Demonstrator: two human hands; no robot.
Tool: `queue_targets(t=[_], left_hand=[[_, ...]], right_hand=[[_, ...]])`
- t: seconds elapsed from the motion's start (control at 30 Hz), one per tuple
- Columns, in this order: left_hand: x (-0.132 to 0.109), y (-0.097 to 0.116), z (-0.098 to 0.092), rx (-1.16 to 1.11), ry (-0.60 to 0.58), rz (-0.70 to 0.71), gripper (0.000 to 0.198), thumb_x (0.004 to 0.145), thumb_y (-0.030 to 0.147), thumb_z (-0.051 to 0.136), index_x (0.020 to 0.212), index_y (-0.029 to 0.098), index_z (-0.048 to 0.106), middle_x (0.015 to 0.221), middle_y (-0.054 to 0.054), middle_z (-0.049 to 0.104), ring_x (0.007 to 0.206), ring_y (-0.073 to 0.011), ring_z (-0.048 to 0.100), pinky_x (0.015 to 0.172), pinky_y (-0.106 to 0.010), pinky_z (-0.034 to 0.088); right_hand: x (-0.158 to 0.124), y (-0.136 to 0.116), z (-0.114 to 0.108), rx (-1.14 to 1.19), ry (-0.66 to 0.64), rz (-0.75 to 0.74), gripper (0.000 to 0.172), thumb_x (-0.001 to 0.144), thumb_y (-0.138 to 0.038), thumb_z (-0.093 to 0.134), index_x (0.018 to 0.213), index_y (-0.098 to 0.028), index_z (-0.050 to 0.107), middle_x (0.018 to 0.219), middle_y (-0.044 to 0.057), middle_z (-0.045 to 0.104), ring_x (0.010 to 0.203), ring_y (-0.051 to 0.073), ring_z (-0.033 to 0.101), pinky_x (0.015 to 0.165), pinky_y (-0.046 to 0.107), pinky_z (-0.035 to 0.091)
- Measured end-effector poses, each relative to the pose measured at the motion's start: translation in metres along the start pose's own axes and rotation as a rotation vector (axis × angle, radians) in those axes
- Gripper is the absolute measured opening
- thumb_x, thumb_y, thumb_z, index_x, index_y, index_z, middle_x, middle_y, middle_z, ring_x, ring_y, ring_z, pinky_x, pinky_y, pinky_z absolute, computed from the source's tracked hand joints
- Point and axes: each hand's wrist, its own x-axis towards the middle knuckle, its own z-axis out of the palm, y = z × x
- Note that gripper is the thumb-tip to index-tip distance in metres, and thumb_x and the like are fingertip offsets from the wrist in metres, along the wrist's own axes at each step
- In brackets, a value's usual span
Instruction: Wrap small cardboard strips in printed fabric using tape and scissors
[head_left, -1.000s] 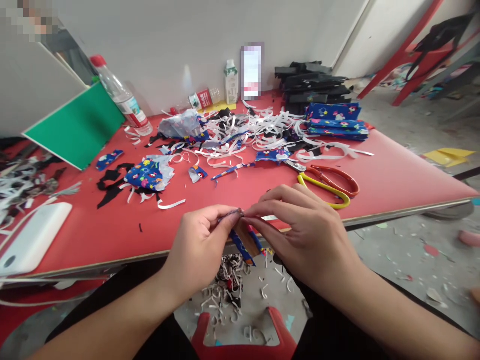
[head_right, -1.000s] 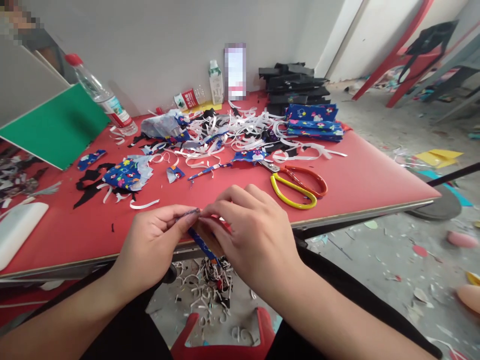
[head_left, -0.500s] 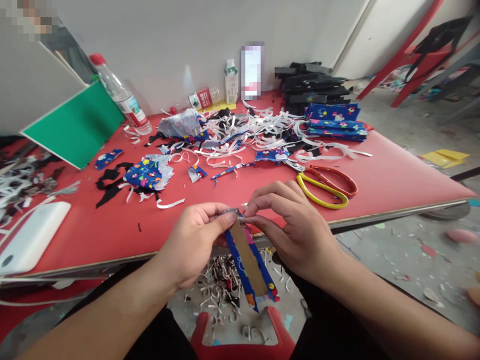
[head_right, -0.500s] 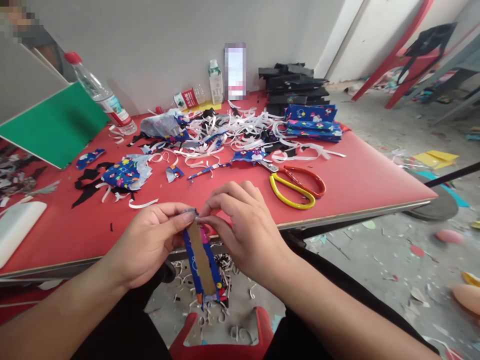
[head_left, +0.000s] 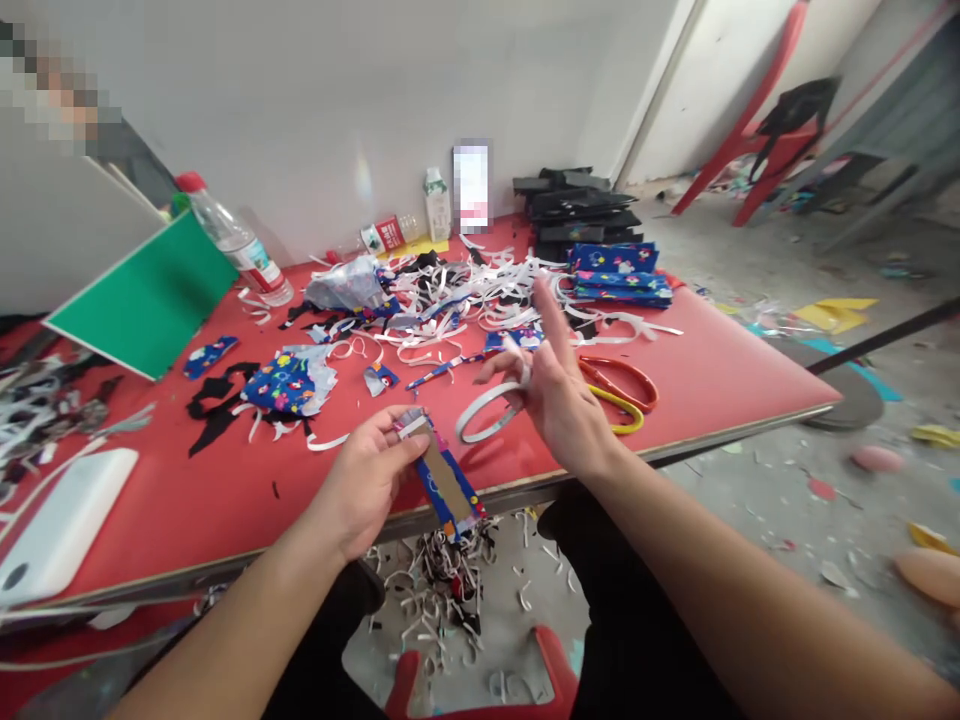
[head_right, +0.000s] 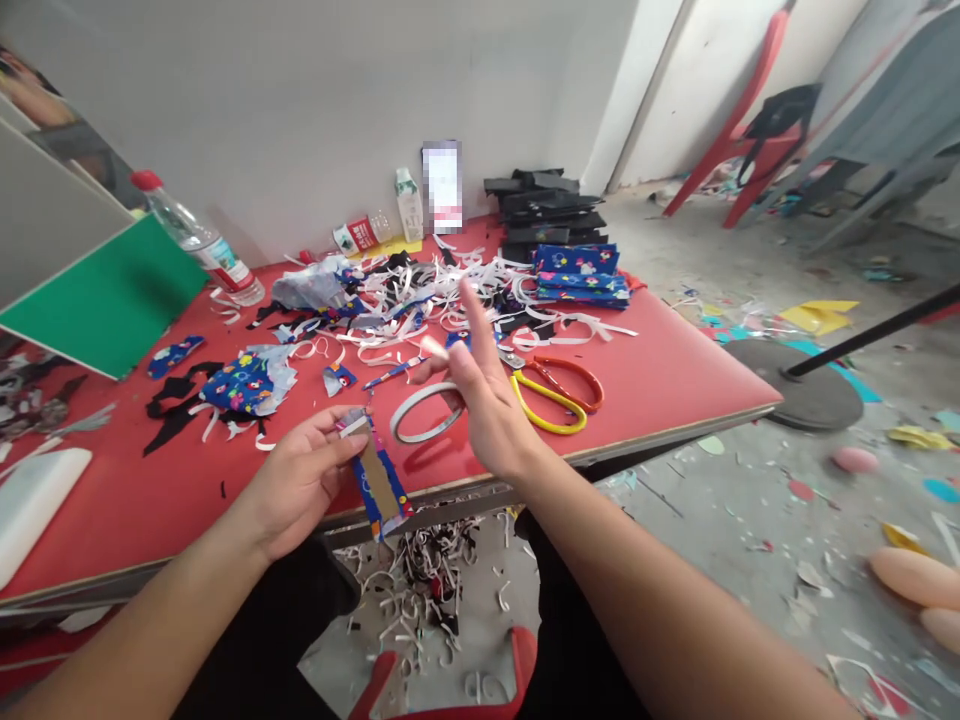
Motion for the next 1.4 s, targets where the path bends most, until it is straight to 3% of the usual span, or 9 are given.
queue_targets(t=[0.1, 0.33, 0.43, 0.53, 0.63, 0.8, 0.9, 1.03, 1.4], left_hand=[[0.011, 0.007, 0.003, -0.119, 0.031, 0.098, 0.053, 0.062, 0.018, 0.097, 0.109, 0.016, 0.071, 0.085, -0.001, 0.076, 0.074, -0.0101, 0.069, 0.069, -0.017, 0.056], [0.024, 0.015, -0.009, -0.157, -0.023, 0.137, 0.038, 0.065, 0.030, 0.100, 0.091, 0.016, 0.076, 0.083, 0.000, 0.077, 0.074, -0.0096, 0.070, 0.071, -0.017, 0.056], [0.026, 0.021, -0.010, -0.142, -0.080, 0.159, 0.028, 0.069, 0.031, 0.097, 0.082, 0.017, 0.077, 0.078, 0.001, 0.076, 0.072, -0.0097, 0.069, 0.072, -0.018, 0.056], [0.032, 0.025, -0.010, -0.150, -0.035, 0.165, 0.020, 0.072, 0.025, 0.093, 0.077, 0.017, 0.076, 0.072, 0.003, 0.072, 0.062, -0.0060, 0.062, 0.061, -0.015, 0.050], [0.038, 0.027, -0.015, -0.091, 0.005, 0.174, 0.018, 0.078, 0.027, 0.089, 0.080, 0.017, 0.073, 0.062, 0.007, 0.062, 0.048, -0.0028, 0.050, 0.045, -0.013, 0.039], [0.031, 0.030, -0.024, -0.015, -0.011, 0.198, 0.027, 0.086, 0.038, 0.085, 0.092, 0.020, 0.067, 0.075, 0.003, 0.070, 0.061, -0.0120, 0.071, 0.061, -0.022, 0.059], [0.020, 0.031, -0.021, -0.077, -0.038, 0.173, 0.025, 0.088, 0.038, 0.084, 0.101, 0.021, 0.070, 0.086, 0.000, 0.076, 0.073, -0.0138, 0.076, 0.070, -0.023, 0.062], [0.011, 0.033, -0.015, -0.203, -0.064, 0.167, 0.013, 0.088, 0.031, 0.082, 0.094, 0.021, 0.077, 0.089, -0.001, 0.077, 0.075, -0.0102, 0.070, 0.069, -0.018, 0.058], [0.009, 0.018, -0.015, -0.068, 0.006, 0.236, 0.024, 0.099, 0.039, 0.070, 0.080, 0.024, 0.073, 0.078, 0.000, 0.069, 0.071, -0.0139, 0.062, 0.066, -0.025, 0.055]], right_hand=[[0.012, 0.006, -0.002, 0.156, 0.055, 0.125, 0.053, 0.109, -0.048, 0.030, 0.151, -0.029, 0.054, 0.075, 0.004, 0.068, 0.069, 0.021, 0.058, 0.062, 0.037, 0.044], [0.016, 0.014, 0.006, 0.051, 0.167, 0.100, 0.038, 0.096, -0.036, 0.065, 0.133, -0.029, 0.068, 0.073, -0.003, 0.064, 0.069, 0.017, 0.058, 0.068, 0.033, 0.046], [0.014, 0.011, 0.022, -0.287, 0.177, -0.051, 0.028, 0.095, -0.033, 0.070, 0.123, -0.028, 0.072, 0.075, -0.003, 0.068, 0.074, 0.018, 0.064, 0.074, 0.037, 0.049], [0.016, 0.005, 0.031, -0.778, -0.059, -0.198, 0.007, 0.095, -0.025, 0.073, 0.097, -0.025, 0.079, 0.088, 0.003, 0.078, 0.089, 0.023, 0.069, 0.088, 0.045, 0.048], [0.023, -0.005, 0.028, -1.023, -0.206, -0.264, 0.013, 0.100, -0.025, 0.068, 0.094, -0.024, 0.079, 0.105, 0.007, 0.082, 0.103, 0.028, 0.071, 0.093, 0.051, 0.047], [0.025, -0.035, 0.037, -1.005, 0.271, -0.382, 0.010, 0.100, -0.023, 0.069, 0.100, -0.028, 0.078, 0.100, 0.005, 0.081, 0.097, 0.025, 0.074, 0.087, 0.045, 0.054], [0.013, -0.042, 0.064, -0.947, 0.092, -0.447, 0.011, 0.097, -0.020, 0.073, 0.105, -0.026, 0.077, 0.107, 0.005, 0.082, 0.096, 0.023, 0.074, 0.086, 0.042, 0.056], [-0.001, -0.031, 0.090, -0.961, 0.150, -0.549, 0.010, 0.095, -0.018, 0.076, 0.101, -0.026, 0.079, 0.111, 0.005, 0.083, 0.092, 0.023, 0.070, 0.084, 0.044, 0.053], [-0.004, -0.018, 0.090, -0.928, 0.168, -0.525, 0.009, 0.096, -0.024, 0.076, 0.101, -0.028, 0.082, 0.104, 0.005, 0.081, 0.088, 0.022, 0.068, 0.079, 0.043, 0.052]])
